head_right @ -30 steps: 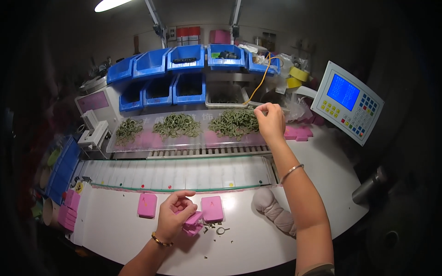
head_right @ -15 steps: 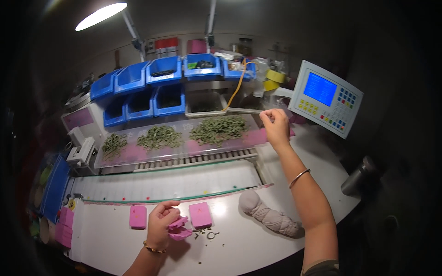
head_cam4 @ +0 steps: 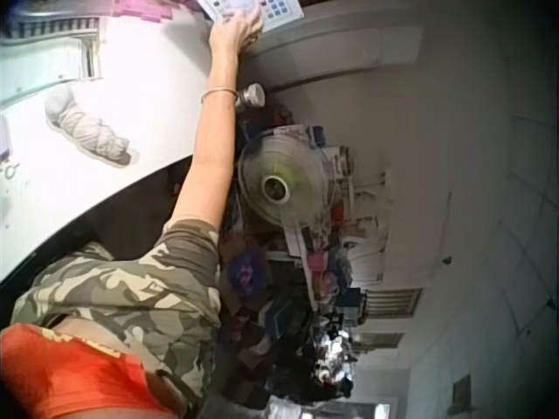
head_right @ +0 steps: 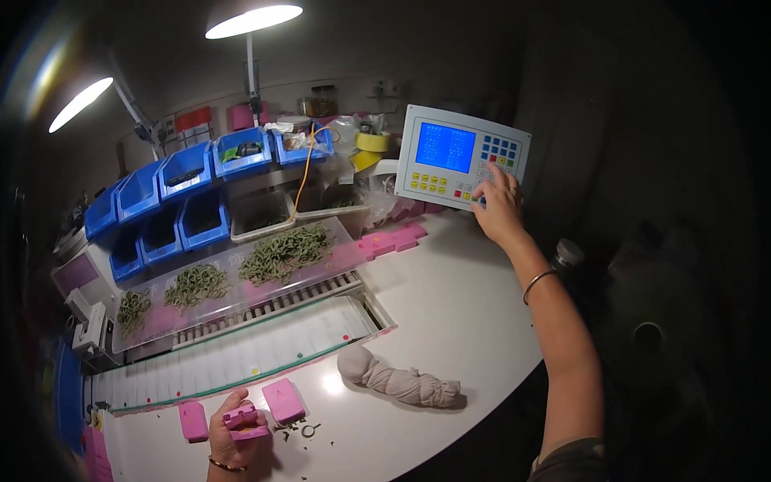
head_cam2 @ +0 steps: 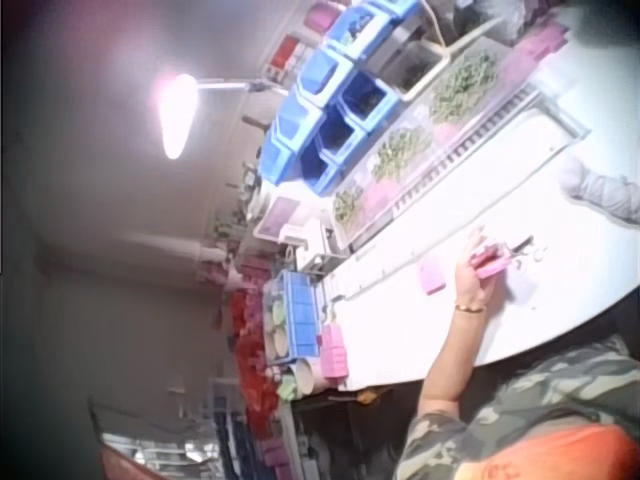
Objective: The person places small metal hooks and components into a pink mold, cleans the area with a white sponge, and interacts with a machine interface.
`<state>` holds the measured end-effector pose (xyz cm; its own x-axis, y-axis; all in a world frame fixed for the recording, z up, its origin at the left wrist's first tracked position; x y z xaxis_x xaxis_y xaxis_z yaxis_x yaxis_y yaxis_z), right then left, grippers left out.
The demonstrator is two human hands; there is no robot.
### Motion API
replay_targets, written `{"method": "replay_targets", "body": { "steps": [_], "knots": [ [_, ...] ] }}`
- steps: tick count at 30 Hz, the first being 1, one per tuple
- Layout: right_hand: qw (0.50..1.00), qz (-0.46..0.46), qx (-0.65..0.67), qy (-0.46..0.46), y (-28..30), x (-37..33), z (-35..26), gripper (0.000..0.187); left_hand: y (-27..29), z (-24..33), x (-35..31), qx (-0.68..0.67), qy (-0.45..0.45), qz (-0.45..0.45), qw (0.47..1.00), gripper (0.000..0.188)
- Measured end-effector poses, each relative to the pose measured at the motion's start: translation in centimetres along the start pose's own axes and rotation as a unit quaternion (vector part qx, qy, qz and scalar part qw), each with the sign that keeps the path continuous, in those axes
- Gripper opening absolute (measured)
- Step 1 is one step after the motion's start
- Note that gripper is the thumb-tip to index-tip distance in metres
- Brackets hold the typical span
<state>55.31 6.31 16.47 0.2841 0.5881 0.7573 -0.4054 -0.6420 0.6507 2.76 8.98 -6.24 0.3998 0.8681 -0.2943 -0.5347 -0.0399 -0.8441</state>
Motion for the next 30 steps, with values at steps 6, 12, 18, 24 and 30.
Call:
{"method": "replay_targets", "body": {
  "steps": [6, 12, 18, 24, 30],
  "knots": [
    [0.999, -0.006, 0.032, -0.001, -0.6, -0.7, 0.5, 0.019, 0.4, 0.1, 0.1, -0.039, -0.001, 0.043, 0.998, 0.019],
    [0.996, 0.02, 0.087, 0.004, -1.6, -0.2, 1.6, 0.016, -0.1, -0.2, 0.0, -0.041, 0.016, 0.067, 0.997, 0.014],
    [0.974, -0.009, 0.22, -0.051, -2.4, 0.6, 2.4, 0.014, 0.2, -0.1, 0.2, -0.044, 0.021, 0.078, 0.996, 0.011],
    [0.975, -0.02, 0.218, -0.045, -3.1, 0.8, 4.0, 0.012, 0.3, -0.3, 0.6, -0.041, 0.02, 0.068, 0.997, 0.01],
    [0.97, 0.016, 0.24, -0.043, -1.5, 0.2, 3.1, 0.012, 0.5, -0.3, 0.4, -0.043, 0.026, 0.064, 0.997, 0.011]
  ]
}}
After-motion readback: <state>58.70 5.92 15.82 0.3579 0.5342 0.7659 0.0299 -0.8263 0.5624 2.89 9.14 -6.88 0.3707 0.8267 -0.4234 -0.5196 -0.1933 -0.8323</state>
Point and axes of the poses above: each hand's wrist, its own x-axis towards the middle knuckle, its own y-axis out of the back of the hand, z = x × y, the point moved 6 cm from there along x, towards the middle knuckle, and after that the axes turned 9 degrees about -x, right-handed, at the moved point
